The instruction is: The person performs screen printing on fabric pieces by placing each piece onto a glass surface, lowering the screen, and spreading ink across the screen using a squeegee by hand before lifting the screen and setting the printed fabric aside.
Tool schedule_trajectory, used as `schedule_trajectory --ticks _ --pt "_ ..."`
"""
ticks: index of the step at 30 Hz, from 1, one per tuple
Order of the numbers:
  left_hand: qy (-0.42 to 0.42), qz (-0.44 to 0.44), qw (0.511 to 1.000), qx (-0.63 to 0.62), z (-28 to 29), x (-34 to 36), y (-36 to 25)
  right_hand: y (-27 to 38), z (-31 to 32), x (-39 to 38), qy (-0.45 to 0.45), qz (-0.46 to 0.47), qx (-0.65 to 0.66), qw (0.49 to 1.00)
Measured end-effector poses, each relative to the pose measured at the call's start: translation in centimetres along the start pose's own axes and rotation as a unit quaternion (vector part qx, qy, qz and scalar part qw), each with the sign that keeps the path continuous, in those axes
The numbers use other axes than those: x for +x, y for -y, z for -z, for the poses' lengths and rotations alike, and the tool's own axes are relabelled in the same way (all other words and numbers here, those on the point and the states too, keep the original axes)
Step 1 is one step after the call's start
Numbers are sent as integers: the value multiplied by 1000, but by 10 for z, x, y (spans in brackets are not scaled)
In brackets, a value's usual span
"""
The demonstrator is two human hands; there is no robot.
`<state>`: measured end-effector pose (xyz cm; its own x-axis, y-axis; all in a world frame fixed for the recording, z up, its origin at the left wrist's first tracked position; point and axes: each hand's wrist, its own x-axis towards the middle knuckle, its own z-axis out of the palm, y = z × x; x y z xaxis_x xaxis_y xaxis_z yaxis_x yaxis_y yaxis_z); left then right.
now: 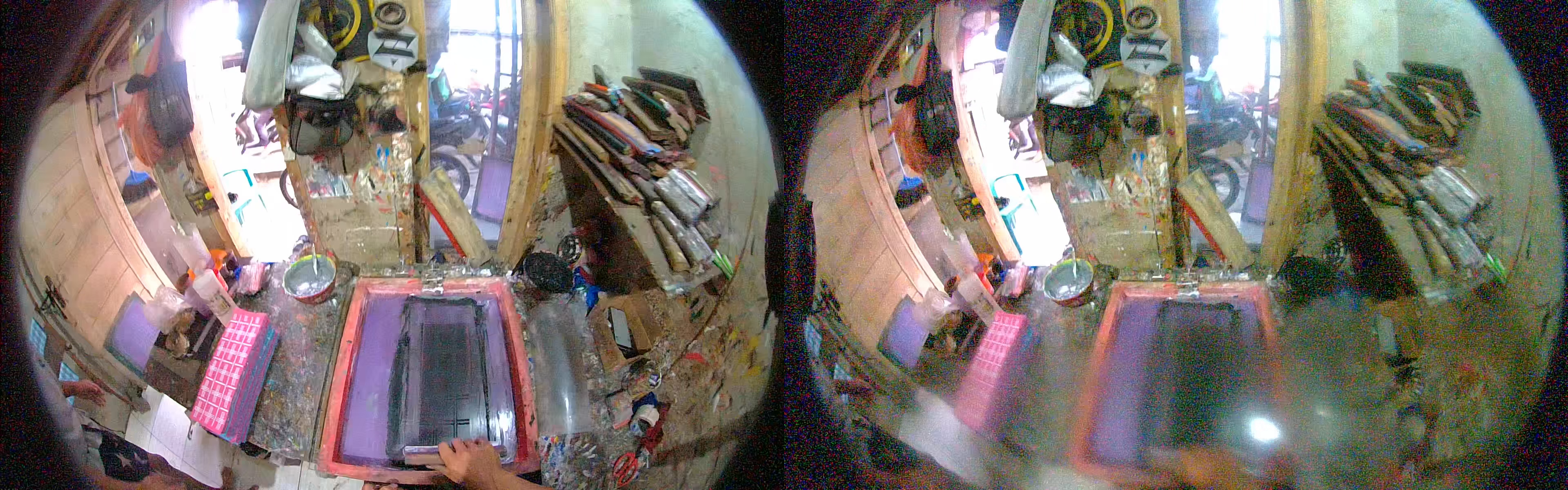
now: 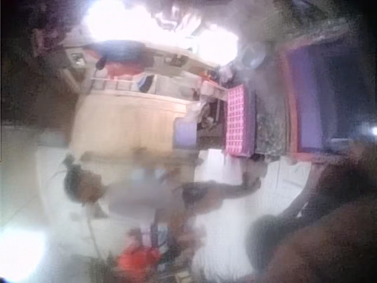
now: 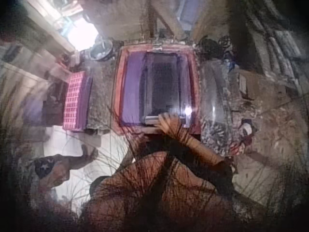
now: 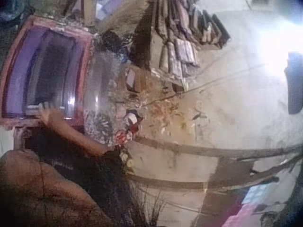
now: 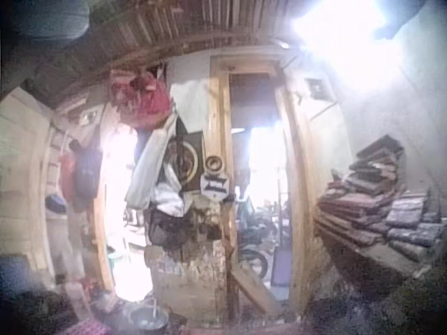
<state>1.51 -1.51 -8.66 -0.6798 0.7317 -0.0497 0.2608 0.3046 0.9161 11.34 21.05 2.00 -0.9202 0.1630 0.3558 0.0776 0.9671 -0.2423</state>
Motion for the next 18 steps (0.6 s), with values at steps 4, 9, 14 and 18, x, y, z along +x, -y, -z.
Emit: schedule_trajectory --ticks 4,9,14,18 --pt "-73 -5 993 -93 -3 17 -11 25 78 24 17 -127 -41 991" --pt "-220 -98 944 -225 13 66 -66 40 159 81 -151 -14 -98 984" --pt "25 -26 797 -603 21 158 -153 40 213 144 -205 1 -158 966" --pt "114 -2 753 -648 17 205 -183 31 238 170 -245 14 -171 954"
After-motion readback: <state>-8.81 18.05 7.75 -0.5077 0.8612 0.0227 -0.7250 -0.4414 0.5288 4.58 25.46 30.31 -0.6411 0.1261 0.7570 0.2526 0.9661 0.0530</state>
